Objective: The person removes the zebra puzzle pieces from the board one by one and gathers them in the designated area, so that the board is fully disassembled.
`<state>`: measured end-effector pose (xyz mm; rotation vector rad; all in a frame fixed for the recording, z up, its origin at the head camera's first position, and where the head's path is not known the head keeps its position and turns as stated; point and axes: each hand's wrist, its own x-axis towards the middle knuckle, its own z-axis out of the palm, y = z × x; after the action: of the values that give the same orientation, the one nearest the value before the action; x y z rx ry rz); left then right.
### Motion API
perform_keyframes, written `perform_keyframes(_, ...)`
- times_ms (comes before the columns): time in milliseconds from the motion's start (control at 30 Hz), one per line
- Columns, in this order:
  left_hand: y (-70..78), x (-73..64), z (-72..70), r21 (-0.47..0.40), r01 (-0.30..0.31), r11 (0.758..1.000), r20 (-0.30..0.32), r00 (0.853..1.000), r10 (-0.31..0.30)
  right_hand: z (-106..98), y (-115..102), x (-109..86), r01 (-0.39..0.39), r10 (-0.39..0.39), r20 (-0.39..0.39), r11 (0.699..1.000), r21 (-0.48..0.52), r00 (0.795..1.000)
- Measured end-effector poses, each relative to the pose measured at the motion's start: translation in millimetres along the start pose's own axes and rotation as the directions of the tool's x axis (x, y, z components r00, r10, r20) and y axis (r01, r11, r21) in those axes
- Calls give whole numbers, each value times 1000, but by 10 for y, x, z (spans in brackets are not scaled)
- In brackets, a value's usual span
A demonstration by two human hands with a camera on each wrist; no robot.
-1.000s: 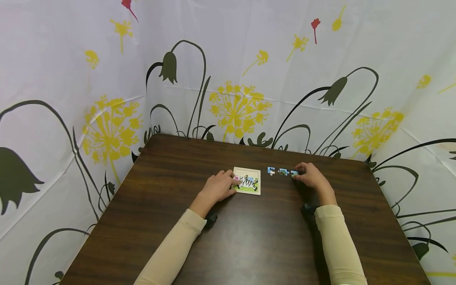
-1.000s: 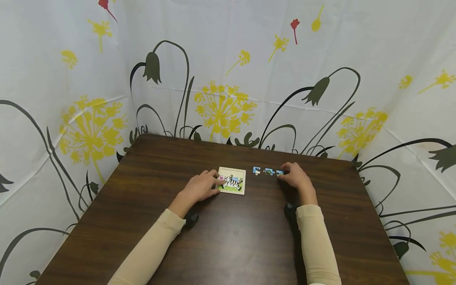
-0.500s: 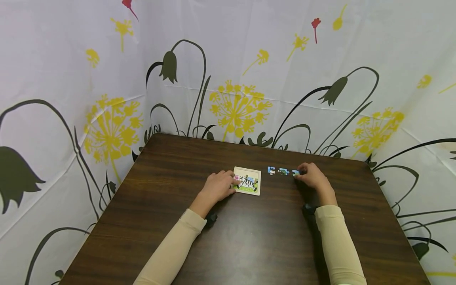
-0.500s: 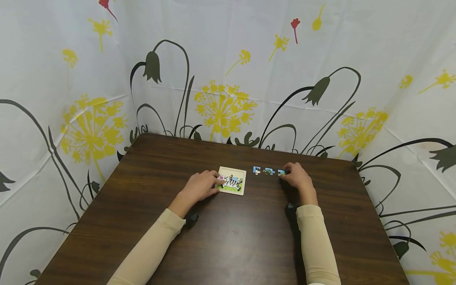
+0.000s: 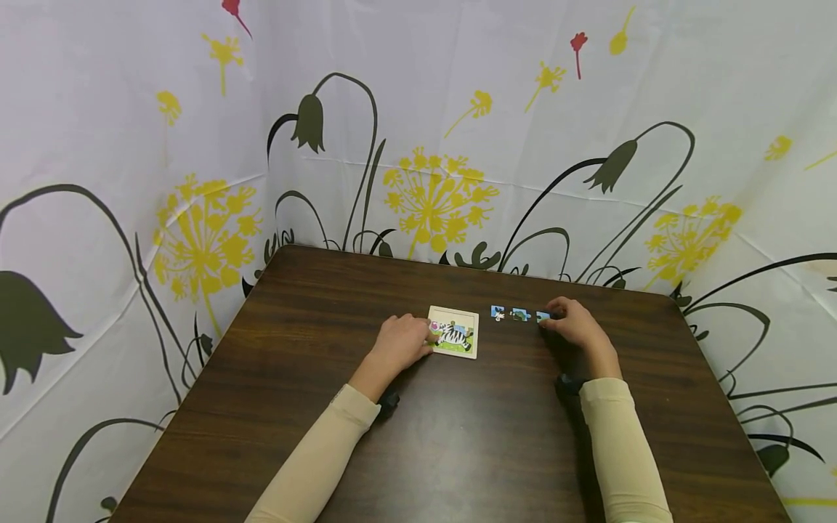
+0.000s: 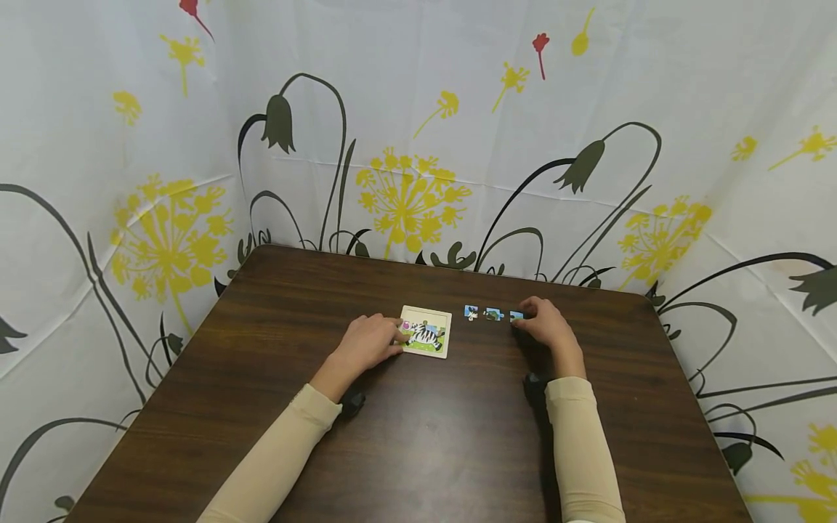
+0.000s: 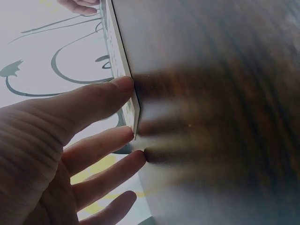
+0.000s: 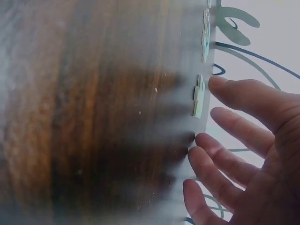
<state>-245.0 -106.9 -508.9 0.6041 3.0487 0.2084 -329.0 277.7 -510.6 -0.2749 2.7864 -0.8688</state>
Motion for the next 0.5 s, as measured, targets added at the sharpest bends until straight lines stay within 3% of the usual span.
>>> perform_keyframes(233,27,17,14,18,11,1000,-21,1000,-11,21,-43,-13,-1,1,-20,1000,17,1000)
perform_keyframes(500,33,18,30,20,5,1000,-33,999,-4,191,-315,47,48,-46,-68,998,32,997)
